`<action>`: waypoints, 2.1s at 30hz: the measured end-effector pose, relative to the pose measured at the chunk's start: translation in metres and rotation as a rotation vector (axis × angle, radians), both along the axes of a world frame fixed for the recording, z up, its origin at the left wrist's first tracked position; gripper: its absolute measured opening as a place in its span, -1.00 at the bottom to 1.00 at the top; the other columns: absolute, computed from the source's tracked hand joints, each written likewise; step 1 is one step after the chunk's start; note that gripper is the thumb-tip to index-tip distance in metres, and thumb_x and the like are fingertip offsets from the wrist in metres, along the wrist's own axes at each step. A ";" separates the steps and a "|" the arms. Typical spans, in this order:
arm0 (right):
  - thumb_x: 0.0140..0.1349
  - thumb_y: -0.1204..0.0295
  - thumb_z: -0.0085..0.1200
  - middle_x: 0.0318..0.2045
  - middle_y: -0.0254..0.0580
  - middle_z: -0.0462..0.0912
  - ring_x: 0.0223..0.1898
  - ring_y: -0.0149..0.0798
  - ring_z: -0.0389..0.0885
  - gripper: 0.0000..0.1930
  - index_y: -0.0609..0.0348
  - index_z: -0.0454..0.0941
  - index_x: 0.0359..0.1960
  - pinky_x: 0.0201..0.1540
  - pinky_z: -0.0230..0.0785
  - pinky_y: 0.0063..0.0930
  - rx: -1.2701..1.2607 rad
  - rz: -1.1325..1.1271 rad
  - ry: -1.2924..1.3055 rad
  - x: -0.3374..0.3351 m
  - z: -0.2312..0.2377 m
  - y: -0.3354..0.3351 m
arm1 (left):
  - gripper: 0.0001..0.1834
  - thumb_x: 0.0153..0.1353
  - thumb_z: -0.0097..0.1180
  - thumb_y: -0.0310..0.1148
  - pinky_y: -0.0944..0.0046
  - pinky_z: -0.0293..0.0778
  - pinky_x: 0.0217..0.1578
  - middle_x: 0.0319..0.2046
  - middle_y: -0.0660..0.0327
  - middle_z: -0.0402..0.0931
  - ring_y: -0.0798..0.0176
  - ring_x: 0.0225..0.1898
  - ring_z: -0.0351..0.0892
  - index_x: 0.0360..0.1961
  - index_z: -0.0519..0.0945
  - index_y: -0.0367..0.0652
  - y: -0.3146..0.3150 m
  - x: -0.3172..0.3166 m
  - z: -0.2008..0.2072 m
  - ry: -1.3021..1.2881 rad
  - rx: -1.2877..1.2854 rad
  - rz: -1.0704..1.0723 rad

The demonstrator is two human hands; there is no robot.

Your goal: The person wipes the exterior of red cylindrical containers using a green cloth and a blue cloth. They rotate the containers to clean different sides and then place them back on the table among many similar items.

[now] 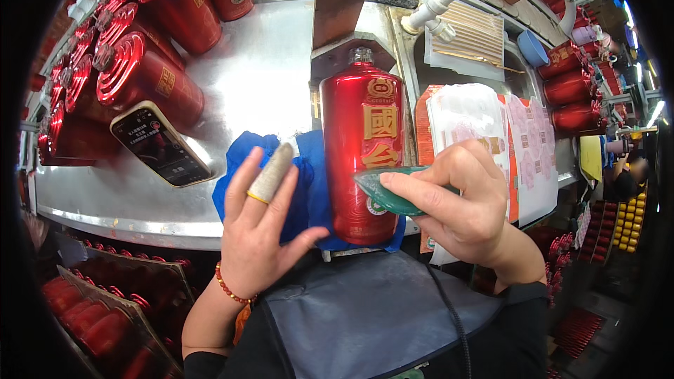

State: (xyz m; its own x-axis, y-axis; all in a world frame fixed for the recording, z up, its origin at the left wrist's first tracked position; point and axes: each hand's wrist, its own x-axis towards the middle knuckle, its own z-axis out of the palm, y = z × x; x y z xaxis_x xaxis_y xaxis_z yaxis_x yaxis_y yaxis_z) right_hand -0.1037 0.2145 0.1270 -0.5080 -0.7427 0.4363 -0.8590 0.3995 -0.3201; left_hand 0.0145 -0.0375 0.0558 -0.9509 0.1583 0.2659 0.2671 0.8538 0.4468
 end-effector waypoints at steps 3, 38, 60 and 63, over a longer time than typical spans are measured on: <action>-0.17 0.56 0.49 -0.49 -0.36 0.42 -0.42 -0.27 0.39 -0.57 0.11 0.81 -0.14 -0.37 0.16 -0.40 -0.038 -0.075 -0.053 -0.020 0.003 0.002 | -0.18 0.09 0.48 -0.09 -0.16 0.22 0.40 0.36 -0.06 0.41 -0.29 0.47 0.20 0.32 0.51 -0.29 -0.003 0.001 -0.008 -0.093 -0.047 0.070; 0.12 0.68 0.38 -0.38 -0.37 0.43 -0.33 -0.46 0.36 -0.74 0.31 0.70 -0.13 -0.26 0.18 -0.62 -0.495 -0.456 -0.300 -0.008 -0.041 0.087 | -0.84 0.02 0.32 -0.39 0.11 0.59 -0.15 -0.30 0.17 0.66 0.08 -0.25 0.65 -0.36 0.71 -0.20 0.057 -0.079 0.021 0.218 0.515 -0.732; -0.23 0.59 0.36 -0.38 -0.30 0.67 -0.36 -0.23 0.52 -0.54 0.16 0.78 -0.14 -0.30 0.36 -0.38 -0.105 -0.048 0.059 -0.001 -0.016 0.013 | 0.59 -0.17 0.70 -0.08 -0.12 0.26 0.38 0.50 -0.49 -0.23 -0.45 0.50 0.05 0.56 -0.33 -0.42 0.054 -0.024 -0.022 -0.009 0.307 -0.083; -0.24 0.58 0.36 -0.38 -0.31 0.64 -0.39 -0.22 0.51 -0.52 0.17 0.78 -0.13 -0.33 0.35 -0.37 -0.155 -0.004 -0.026 0.000 -0.019 0.011 | 0.55 -0.13 0.69 -0.15 -0.09 0.41 0.29 0.49 -0.53 -0.24 -0.49 0.45 0.15 0.55 -0.33 -0.44 0.052 -0.027 -0.032 0.023 0.342 -0.103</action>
